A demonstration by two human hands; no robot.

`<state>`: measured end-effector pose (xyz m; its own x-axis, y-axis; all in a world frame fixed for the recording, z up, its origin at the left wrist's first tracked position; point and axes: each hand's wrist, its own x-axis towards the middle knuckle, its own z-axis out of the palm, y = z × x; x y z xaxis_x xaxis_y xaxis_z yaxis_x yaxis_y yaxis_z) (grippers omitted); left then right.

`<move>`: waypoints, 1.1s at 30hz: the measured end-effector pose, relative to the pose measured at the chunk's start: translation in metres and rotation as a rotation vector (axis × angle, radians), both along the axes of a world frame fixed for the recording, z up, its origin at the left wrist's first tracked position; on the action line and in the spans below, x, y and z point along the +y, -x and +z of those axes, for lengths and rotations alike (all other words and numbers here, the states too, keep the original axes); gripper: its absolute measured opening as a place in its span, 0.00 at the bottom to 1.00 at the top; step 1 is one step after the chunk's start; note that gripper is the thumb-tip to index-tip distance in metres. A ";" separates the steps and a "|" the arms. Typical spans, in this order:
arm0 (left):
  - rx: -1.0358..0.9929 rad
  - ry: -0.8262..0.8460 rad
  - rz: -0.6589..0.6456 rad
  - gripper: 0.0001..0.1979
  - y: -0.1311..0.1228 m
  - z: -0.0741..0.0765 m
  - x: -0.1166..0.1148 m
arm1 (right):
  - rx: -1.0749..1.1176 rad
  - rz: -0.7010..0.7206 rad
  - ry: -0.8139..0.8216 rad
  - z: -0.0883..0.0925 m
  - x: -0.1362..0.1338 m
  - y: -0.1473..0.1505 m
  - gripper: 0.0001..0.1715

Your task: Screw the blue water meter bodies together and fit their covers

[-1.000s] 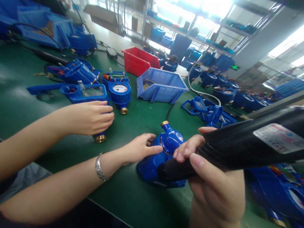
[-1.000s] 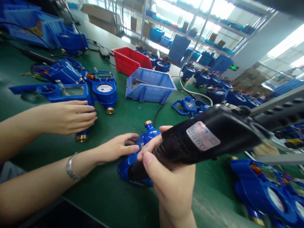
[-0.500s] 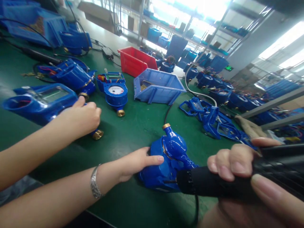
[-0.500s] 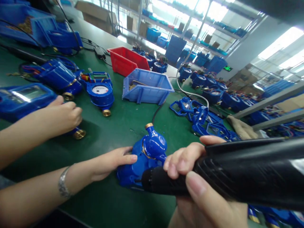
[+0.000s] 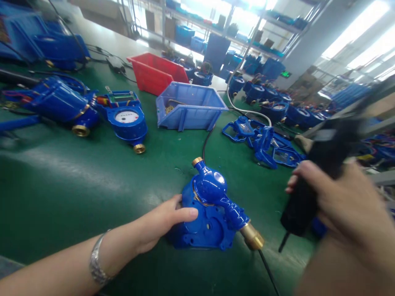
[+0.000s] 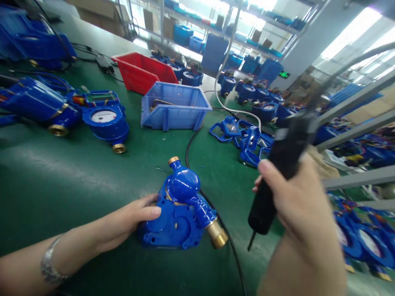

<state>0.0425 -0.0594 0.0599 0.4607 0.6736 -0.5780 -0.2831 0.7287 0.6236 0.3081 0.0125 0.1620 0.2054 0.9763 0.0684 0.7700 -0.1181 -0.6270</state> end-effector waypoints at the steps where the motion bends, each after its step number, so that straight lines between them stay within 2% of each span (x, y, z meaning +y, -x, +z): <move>1: -0.001 -0.005 -0.010 0.39 0.000 0.000 0.000 | -0.171 -0.021 0.169 -0.013 0.006 0.000 0.20; 5: 0.026 0.004 -0.032 0.38 -0.002 0.002 -0.002 | -0.433 -0.038 0.422 -0.078 0.022 -0.016 0.17; 7: 0.020 0.012 -0.018 0.38 -0.004 0.001 -0.004 | -0.513 -0.051 0.472 -0.098 0.021 -0.026 0.18; 8: 0.011 0.013 -0.003 0.38 -0.006 0.001 -0.004 | -0.551 -0.058 0.469 -0.102 0.018 -0.029 0.19; 11: 0.002 -0.001 0.028 0.37 -0.009 0.000 -0.004 | -0.642 -0.057 0.365 -0.089 0.002 -0.024 0.22; 13: 0.037 -0.013 0.022 0.34 -0.009 0.002 -0.001 | -0.605 0.033 0.148 -0.071 -0.015 -0.009 0.24; 15: 0.095 -0.037 -0.003 0.32 -0.007 0.008 0.006 | -0.409 0.288 -0.200 -0.056 -0.035 0.013 0.22; 16: 0.136 -0.055 -0.015 0.31 -0.005 0.012 0.010 | -0.324 0.448 -0.273 -0.051 -0.045 0.026 0.21; 17: 0.187 -0.080 -0.023 0.30 -0.002 0.017 0.014 | -0.279 0.582 -0.292 -0.049 -0.054 0.039 0.21; 19: 0.333 -0.151 -0.025 0.29 0.004 0.027 0.023 | -0.328 0.682 -0.196 -0.051 -0.067 0.063 0.26; 21: 0.517 -0.237 -0.016 0.30 0.010 0.035 0.030 | -0.417 0.634 -0.045 -0.059 -0.072 0.082 0.33; 22: 0.604 -0.277 -0.017 0.30 0.013 0.039 0.032 | -0.388 0.585 0.021 -0.064 -0.072 0.088 0.35; 25: 0.826 -0.379 -0.060 0.30 0.020 0.047 0.038 | -0.016 0.453 0.135 -0.083 -0.064 0.100 0.33; 28: 1.149 -0.555 -0.213 0.29 0.022 0.057 0.041 | 0.345 0.369 0.184 -0.103 -0.053 0.109 0.24; 31: 1.602 -0.848 -0.403 0.27 0.015 0.077 0.041 | 0.659 0.307 0.220 -0.119 -0.044 0.129 0.23; 33: 1.868 -1.018 -0.471 0.27 0.006 0.095 0.039 | 0.906 0.274 0.214 -0.121 -0.042 0.147 0.24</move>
<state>0.0361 -0.0203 0.1551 0.1232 0.9913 -0.0473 0.9924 -0.1233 0.0006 0.1613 -0.0296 0.0408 -0.1438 0.9715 -0.1885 0.0232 -0.1872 -0.9821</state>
